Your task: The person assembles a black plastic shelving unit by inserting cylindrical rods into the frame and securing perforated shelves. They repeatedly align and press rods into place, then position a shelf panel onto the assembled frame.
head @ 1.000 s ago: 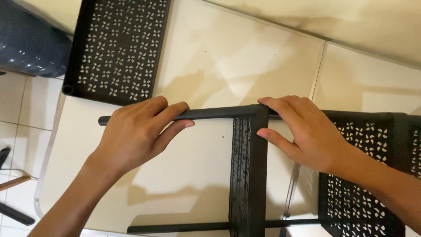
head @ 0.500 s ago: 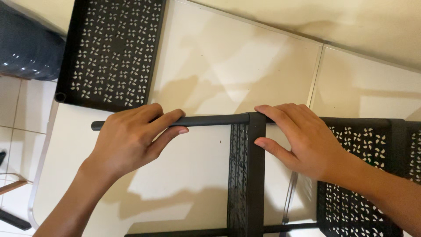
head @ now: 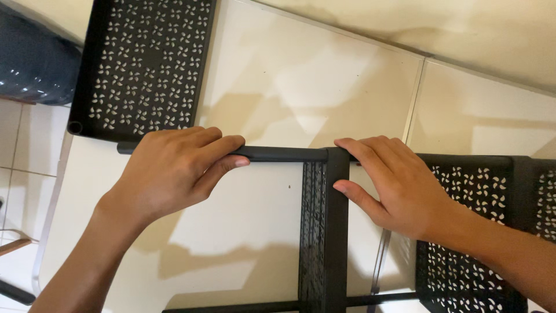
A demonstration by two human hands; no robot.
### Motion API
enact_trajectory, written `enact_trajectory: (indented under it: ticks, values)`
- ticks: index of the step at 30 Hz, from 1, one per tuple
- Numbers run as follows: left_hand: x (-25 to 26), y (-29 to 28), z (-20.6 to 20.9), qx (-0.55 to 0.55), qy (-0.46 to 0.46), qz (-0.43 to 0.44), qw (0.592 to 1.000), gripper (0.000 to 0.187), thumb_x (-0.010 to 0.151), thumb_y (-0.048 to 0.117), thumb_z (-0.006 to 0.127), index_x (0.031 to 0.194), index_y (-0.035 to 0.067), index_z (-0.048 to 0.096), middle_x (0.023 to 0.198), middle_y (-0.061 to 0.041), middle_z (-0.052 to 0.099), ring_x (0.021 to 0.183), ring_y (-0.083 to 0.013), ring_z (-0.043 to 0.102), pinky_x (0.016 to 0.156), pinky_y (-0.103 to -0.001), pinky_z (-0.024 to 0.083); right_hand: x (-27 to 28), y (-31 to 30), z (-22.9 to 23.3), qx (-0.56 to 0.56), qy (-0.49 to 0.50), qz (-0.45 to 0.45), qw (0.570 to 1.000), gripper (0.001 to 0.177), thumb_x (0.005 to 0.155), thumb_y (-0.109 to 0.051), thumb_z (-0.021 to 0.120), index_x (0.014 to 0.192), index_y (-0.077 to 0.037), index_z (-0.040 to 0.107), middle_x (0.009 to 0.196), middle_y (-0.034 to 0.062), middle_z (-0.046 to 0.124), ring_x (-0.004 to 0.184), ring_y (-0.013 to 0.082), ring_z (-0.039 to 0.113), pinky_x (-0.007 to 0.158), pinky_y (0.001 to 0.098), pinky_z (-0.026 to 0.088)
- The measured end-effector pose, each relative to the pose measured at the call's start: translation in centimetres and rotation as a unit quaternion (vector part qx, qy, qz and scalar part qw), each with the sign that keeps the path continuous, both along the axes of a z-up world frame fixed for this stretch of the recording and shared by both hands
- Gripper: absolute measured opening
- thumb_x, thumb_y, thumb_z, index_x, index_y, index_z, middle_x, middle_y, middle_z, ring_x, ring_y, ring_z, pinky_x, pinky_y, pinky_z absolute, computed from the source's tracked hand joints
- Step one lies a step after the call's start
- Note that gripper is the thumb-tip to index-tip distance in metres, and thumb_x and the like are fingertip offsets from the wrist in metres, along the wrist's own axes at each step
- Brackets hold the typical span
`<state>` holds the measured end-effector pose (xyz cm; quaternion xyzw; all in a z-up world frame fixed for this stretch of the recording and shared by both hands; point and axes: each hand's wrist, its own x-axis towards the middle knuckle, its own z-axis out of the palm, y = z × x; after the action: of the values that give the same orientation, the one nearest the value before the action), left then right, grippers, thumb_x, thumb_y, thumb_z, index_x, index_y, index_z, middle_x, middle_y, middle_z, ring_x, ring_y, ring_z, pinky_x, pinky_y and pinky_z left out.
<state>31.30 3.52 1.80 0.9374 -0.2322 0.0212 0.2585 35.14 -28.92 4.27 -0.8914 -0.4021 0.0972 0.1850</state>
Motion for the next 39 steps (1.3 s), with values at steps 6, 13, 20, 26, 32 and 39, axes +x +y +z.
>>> enact_trajectory:
  ticks: [6, 13, 20, 26, 32, 39]
  values:
    - [0.4, -0.2, 1.1, 0.063, 0.147, 0.032, 0.987, 0.029, 0.097, 0.041, 0.061, 0.094, 0.015, 0.074, 0.06, -0.002, 0.068, 0.045, -0.0225, 0.061, 0.041, -0.038, 0.043, -0.1, 0.2, -0.1, 0.018, -0.013, 0.014, 1.0, 0.053, 0.092, -0.027, 0.068, 0.134, 0.002, 0.053, 0.111, 0.0202, 0.064, 0.1, 0.0373, 0.061, 0.087, 0.0451, 0.048]
    - [-0.3, -1.0, 0.9, 0.039, 0.016, 0.03, 0.999, 0.029, 0.097, 0.038, 0.065, 0.099, 0.01, 0.072, 0.072, -0.004, 0.064, 0.059, -0.0225, 0.062, 0.053, -0.037, 0.046, 0.0, 0.3, 0.0, 0.018, 0.011, -0.008, 1.0, 0.051, 0.091, -0.026, 0.069, 0.132, 0.0, 0.054, 0.109, 0.0192, 0.064, 0.097, 0.0363, 0.061, 0.086, 0.0445, 0.048]
    - [-1.3, -2.4, -0.7, 0.111, -0.15, 0.005, 0.982, 0.025, 0.099, 0.031, 0.069, 0.112, 0.009, 0.067, 0.077, -0.002, 0.055, 0.069, -0.0172, 0.058, 0.062, -0.033, 0.046, -0.1, 0.4, 0.0, 0.029, 0.003, -0.005, 1.0, 0.049, 0.091, -0.025, 0.069, 0.131, 0.0, 0.055, 0.108, 0.0182, 0.064, 0.096, 0.0367, 0.061, 0.086, 0.0445, 0.048]
    - [-0.5, -2.1, -0.2, 0.085, -0.139, -0.023, 0.986, 0.025, 0.099, 0.031, 0.067, 0.108, 0.009, 0.066, 0.076, -0.002, 0.057, 0.063, -0.017, 0.058, 0.055, -0.034, 0.046, 0.0, 0.6, 0.0, 0.033, -0.006, 0.012, 0.999, 0.048, 0.093, -0.024, 0.067, 0.13, 0.004, 0.053, 0.108, 0.0205, 0.063, 0.097, 0.0368, 0.06, 0.086, 0.0449, 0.047]
    - [0.2, -2.1, 1.1, 0.055, 0.009, -0.018, 0.998, 0.025, 0.099, 0.034, 0.064, 0.105, 0.01, 0.07, 0.071, -0.001, 0.062, 0.052, -0.0215, 0.06, 0.041, -0.037, 0.044, -0.1, 0.6, -0.2, 0.038, -0.003, 0.013, 0.999, 0.047, 0.094, -0.024, 0.066, 0.13, 0.004, 0.053, 0.108, 0.0202, 0.063, 0.098, 0.0371, 0.06, 0.089, 0.0457, 0.046]
    - [-0.6, -2.9, 0.7, 0.046, -0.048, 0.021, 0.998, 0.023, 0.101, 0.033, 0.066, 0.104, 0.01, 0.069, 0.081, -0.003, 0.063, 0.07, -0.021, 0.062, 0.062, -0.038, 0.048, -0.1, 0.7, 0.0, 0.029, 0.01, -0.007, 0.999, 0.046, 0.094, -0.025, 0.066, 0.13, 0.0, 0.054, 0.107, 0.0193, 0.063, 0.096, 0.0371, 0.059, 0.086, 0.0454, 0.046]
